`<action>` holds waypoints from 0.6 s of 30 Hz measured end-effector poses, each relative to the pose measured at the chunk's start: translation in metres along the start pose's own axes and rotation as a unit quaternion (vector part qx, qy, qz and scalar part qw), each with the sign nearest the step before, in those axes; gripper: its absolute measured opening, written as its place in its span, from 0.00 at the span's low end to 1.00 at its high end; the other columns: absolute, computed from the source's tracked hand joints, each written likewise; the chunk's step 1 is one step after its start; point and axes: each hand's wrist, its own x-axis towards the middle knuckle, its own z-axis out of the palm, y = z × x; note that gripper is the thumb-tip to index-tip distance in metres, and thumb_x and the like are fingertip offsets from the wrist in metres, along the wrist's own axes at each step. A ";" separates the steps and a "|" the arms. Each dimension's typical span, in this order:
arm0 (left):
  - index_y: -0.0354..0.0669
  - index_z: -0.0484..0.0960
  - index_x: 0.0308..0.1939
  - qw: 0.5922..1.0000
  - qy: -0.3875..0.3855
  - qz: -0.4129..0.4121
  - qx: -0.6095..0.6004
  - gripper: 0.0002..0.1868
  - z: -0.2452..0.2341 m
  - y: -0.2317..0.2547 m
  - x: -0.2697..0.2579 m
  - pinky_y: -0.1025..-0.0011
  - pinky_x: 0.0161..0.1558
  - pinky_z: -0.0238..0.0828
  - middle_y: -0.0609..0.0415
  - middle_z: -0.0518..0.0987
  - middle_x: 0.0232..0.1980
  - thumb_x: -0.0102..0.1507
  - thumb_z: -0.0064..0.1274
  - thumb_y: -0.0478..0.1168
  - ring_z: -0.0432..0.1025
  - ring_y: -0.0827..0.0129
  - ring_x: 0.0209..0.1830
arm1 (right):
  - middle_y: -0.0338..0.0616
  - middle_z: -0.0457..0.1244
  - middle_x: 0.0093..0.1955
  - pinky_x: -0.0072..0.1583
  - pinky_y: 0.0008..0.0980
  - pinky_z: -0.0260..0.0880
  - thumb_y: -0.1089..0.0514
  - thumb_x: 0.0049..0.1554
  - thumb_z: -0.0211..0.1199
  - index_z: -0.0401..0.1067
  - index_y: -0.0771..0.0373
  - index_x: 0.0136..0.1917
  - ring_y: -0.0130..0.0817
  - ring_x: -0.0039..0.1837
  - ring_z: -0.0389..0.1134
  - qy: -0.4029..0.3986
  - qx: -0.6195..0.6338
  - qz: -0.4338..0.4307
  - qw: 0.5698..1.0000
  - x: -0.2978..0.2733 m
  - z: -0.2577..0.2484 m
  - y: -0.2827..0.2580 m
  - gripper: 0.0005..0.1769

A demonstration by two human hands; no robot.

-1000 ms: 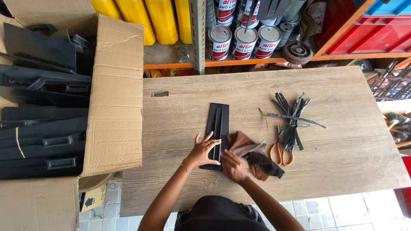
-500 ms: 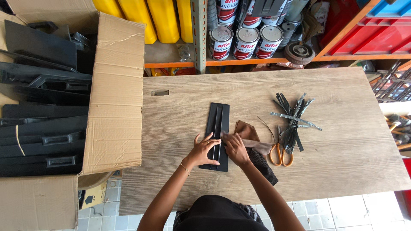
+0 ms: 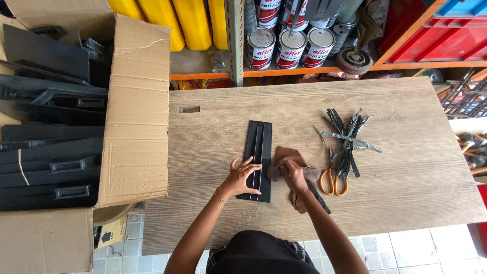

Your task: The person removes a black plastic part from a cardboard box and wipes it with a cloth on a wooden table. The person repeatedly turns the part over to clean different sides and edges, then places it back on the table.

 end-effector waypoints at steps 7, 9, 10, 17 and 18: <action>0.55 0.66 0.58 1.000 0.002 -0.005 -0.006 0.46 0.003 -0.001 -0.001 0.39 0.64 0.28 0.63 0.67 0.63 0.42 0.57 0.69 0.49 0.65 0.72 | 0.44 0.68 0.34 0.43 0.35 0.70 0.64 0.44 0.62 0.74 0.57 0.34 0.43 0.40 0.70 -0.132 0.134 0.140 0.972 0.031 -0.027 -0.030 0.04; 0.56 0.66 0.59 1.000 -0.004 -0.012 -0.005 0.46 0.002 0.000 -0.001 0.40 0.65 0.28 0.63 0.67 0.63 0.41 0.57 0.69 0.49 0.65 0.72 | 0.52 0.66 0.40 0.45 0.39 0.73 0.62 0.46 0.63 0.68 0.61 0.50 0.47 0.44 0.69 -0.140 0.082 0.195 0.967 0.020 -0.006 0.005 0.16; 0.56 0.66 0.59 1.000 -0.005 -0.012 -0.005 0.46 0.003 0.000 -0.001 0.40 0.65 0.28 0.63 0.67 0.63 0.41 0.57 0.69 0.49 0.65 0.72 | 0.52 0.66 0.40 0.45 0.39 0.73 0.62 0.46 0.63 0.68 0.61 0.50 0.47 0.44 0.69 -0.139 0.082 0.195 0.967 0.020 -0.001 0.009 0.16; 0.56 0.66 0.59 1.000 0.009 -0.002 -0.001 0.46 0.008 -0.004 -0.001 0.40 0.64 0.28 0.63 0.67 0.63 0.41 0.57 0.70 0.50 0.65 0.71 | 0.40 0.62 0.45 0.50 0.37 0.66 0.65 0.51 0.52 0.67 0.55 0.47 0.42 0.48 0.66 0.057 -0.064 0.062 0.994 -0.003 0.013 -0.005 0.10; 0.56 0.66 0.58 1.000 0.013 -0.002 0.000 0.46 0.008 -0.004 -0.001 0.40 0.64 0.29 0.64 0.67 0.63 0.41 0.57 0.70 0.50 0.65 0.71 | 0.35 0.62 0.42 0.49 0.36 0.64 0.64 0.50 0.53 0.68 0.52 0.43 0.39 0.45 0.64 0.064 -0.102 0.013 0.993 -0.014 0.019 0.003 0.08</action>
